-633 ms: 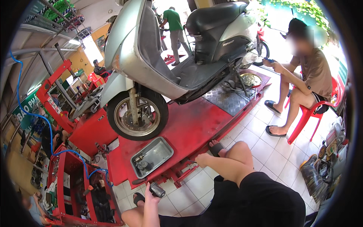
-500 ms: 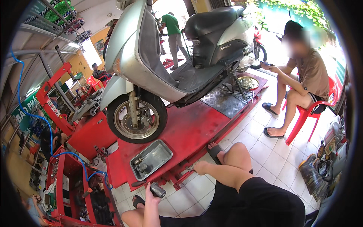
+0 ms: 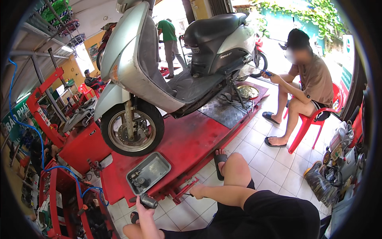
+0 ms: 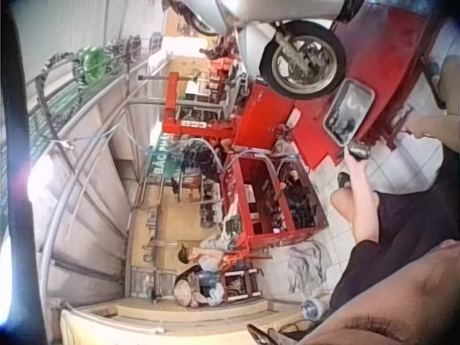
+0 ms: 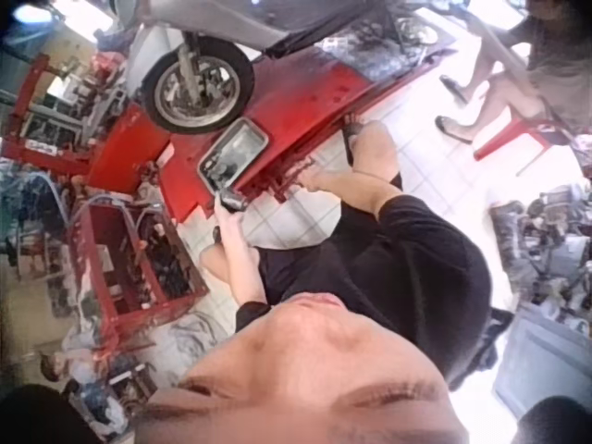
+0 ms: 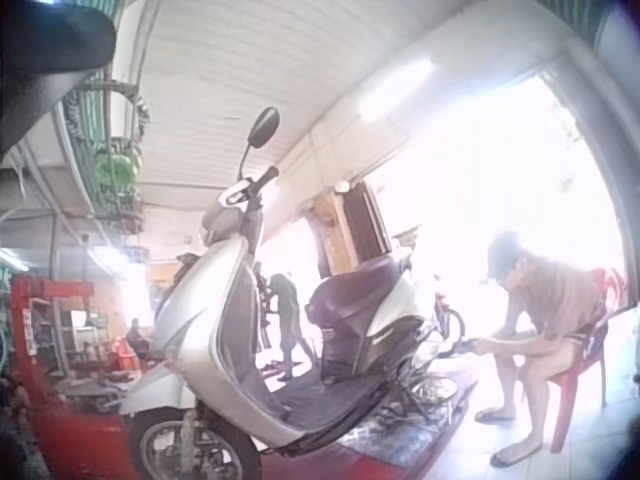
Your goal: The person uses a screwdriver to disassemble a cylindrical metal component, likely a starter motor, over a metal tray. They remove screws and internal parts, placing them into the tray while working in a motorcycle repair shop.
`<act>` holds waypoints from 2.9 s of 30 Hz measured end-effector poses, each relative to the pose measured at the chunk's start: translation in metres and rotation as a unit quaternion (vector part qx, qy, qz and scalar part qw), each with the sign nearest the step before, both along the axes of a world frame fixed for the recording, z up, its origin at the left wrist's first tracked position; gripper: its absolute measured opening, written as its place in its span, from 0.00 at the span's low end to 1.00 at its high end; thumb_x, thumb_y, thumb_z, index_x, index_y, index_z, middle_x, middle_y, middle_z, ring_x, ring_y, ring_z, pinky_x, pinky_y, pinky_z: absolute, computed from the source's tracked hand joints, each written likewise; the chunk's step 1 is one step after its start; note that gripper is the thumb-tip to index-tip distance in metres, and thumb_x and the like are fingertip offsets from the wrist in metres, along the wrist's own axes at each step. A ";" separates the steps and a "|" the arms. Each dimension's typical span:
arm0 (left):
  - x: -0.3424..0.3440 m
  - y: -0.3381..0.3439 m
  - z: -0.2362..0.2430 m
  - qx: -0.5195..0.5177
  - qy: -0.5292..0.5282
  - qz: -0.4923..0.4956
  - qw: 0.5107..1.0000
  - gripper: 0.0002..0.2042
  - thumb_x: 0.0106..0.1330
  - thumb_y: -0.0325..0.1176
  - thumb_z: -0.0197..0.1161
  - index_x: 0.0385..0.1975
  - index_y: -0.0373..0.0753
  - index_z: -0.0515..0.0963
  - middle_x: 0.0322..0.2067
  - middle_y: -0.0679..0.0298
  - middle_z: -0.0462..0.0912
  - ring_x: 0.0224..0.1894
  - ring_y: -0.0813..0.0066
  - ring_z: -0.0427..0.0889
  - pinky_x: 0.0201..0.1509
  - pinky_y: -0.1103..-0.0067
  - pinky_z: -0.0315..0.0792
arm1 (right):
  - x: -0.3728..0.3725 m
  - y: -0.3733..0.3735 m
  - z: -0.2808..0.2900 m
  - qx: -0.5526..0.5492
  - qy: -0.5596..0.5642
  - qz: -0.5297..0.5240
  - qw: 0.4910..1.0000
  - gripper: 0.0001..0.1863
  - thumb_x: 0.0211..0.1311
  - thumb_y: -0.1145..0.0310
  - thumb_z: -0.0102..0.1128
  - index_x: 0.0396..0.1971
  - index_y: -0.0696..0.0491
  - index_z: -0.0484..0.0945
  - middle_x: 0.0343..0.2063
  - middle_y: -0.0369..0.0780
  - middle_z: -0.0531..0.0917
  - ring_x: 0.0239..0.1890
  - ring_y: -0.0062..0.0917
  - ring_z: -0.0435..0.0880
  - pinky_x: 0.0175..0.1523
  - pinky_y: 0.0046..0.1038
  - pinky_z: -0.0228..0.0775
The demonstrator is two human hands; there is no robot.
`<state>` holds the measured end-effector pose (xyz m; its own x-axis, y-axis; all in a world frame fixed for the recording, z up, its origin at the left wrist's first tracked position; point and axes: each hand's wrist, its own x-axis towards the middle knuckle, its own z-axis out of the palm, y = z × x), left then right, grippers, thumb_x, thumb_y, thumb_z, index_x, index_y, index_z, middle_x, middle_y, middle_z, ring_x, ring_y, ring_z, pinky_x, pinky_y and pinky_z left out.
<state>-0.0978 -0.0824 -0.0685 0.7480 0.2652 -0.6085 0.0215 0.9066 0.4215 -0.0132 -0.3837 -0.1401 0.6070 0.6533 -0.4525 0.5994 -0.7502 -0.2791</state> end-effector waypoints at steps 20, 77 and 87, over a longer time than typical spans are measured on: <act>-0.029 0.044 0.005 -0.009 -0.017 0.137 0.990 0.18 0.69 0.50 0.58 0.41 0.39 0.76 0.30 0.59 0.80 0.32 0.64 0.80 0.41 0.68 0.79 | 0.014 0.030 -0.072 -0.035 0.128 0.134 0.982 0.15 0.48 0.71 0.59 0.39 0.49 0.85 0.37 0.47 0.86 0.45 0.41 0.85 0.48 0.41 0.76; 0.114 0.018 0.044 -0.073 0.016 0.019 0.997 0.20 0.69 0.49 0.56 0.45 0.35 0.75 0.35 0.54 0.79 0.40 0.60 0.79 0.48 0.65 0.75 | 0.137 0.083 0.126 0.151 0.011 -0.005 0.988 0.14 0.55 0.76 0.56 0.42 0.57 0.80 0.32 0.51 0.84 0.40 0.48 0.84 0.44 0.44 0.78; 0.109 0.018 0.047 -0.064 0.017 0.000 0.998 0.20 0.69 0.49 0.57 0.44 0.35 0.75 0.34 0.55 0.79 0.39 0.59 0.79 0.48 0.65 0.75 | 0.150 0.073 0.132 0.014 -0.102 0.021 0.995 0.09 0.54 0.75 0.58 0.35 0.52 0.84 0.32 0.46 0.86 0.37 0.40 0.88 0.40 0.40 0.80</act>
